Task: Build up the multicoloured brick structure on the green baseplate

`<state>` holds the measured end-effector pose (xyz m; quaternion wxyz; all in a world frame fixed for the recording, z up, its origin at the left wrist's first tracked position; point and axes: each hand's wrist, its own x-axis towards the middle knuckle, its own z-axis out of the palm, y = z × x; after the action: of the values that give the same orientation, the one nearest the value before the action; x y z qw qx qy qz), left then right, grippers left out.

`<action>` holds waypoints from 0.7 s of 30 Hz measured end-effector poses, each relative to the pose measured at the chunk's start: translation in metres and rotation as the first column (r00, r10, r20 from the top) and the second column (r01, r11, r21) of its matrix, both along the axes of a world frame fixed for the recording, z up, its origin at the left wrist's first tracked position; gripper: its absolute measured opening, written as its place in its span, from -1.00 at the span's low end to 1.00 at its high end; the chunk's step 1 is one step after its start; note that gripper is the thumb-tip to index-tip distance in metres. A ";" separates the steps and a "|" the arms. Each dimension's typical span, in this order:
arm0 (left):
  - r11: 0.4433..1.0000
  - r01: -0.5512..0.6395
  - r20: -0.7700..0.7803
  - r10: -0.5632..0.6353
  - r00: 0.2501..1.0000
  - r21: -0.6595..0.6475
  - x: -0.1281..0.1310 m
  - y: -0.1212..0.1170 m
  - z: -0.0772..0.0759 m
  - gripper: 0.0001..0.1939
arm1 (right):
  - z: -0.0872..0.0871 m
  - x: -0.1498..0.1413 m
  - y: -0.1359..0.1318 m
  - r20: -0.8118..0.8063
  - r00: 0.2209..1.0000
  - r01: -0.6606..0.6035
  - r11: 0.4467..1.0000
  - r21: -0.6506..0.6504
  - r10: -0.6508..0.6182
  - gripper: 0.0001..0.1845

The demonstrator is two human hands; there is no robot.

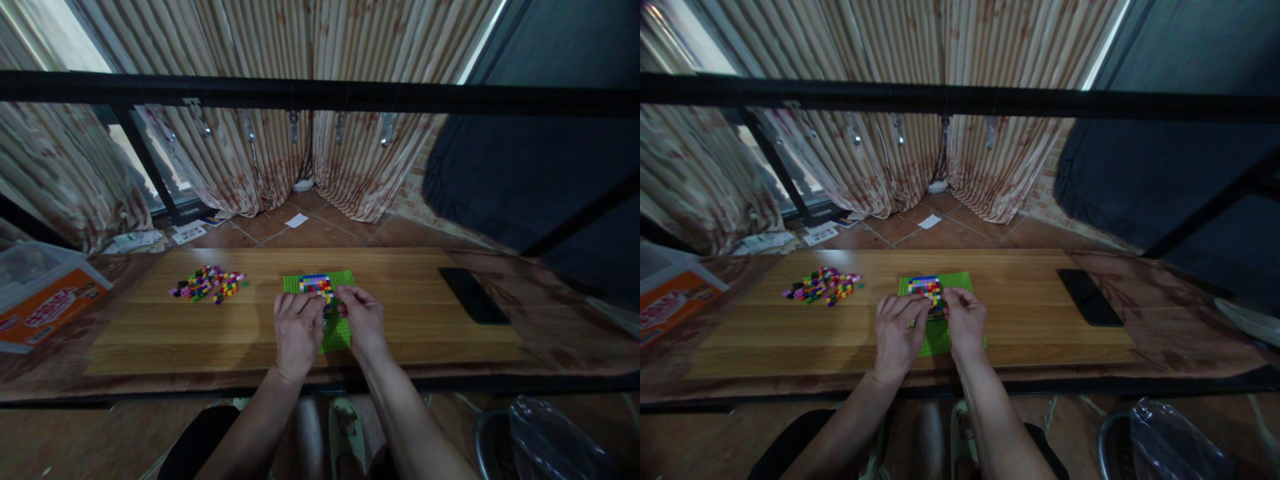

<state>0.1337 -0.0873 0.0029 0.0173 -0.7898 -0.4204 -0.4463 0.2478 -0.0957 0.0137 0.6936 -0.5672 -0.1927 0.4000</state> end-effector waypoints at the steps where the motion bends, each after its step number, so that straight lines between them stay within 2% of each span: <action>1: 1.000 -0.001 -0.004 0.001 1.000 0.009 0.000 0.000 -0.001 -0.89 | -0.001 0.000 0.000 0.006 1.000 -0.004 1.000 0.002 0.004 -0.69; 11: 0.999 -0.002 -0.078 0.005 0.997 0.047 -0.002 0.000 -0.005 -0.87 | -0.003 -0.002 0.001 0.010 1.000 0.002 1.000 0.014 -0.002 -0.72; 21: 0.998 0.049 -0.102 -0.052 0.993 -0.033 -0.008 -0.005 -0.002 -0.82 | -0.007 -0.002 0.000 0.033 0.999 0.006 1.000 -0.005 -0.006 -0.68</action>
<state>0.1261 -0.0928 0.0010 0.0157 -0.8224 -0.4054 -0.3988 0.2460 -0.0961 0.0066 0.6902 -0.5759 -0.2013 0.3891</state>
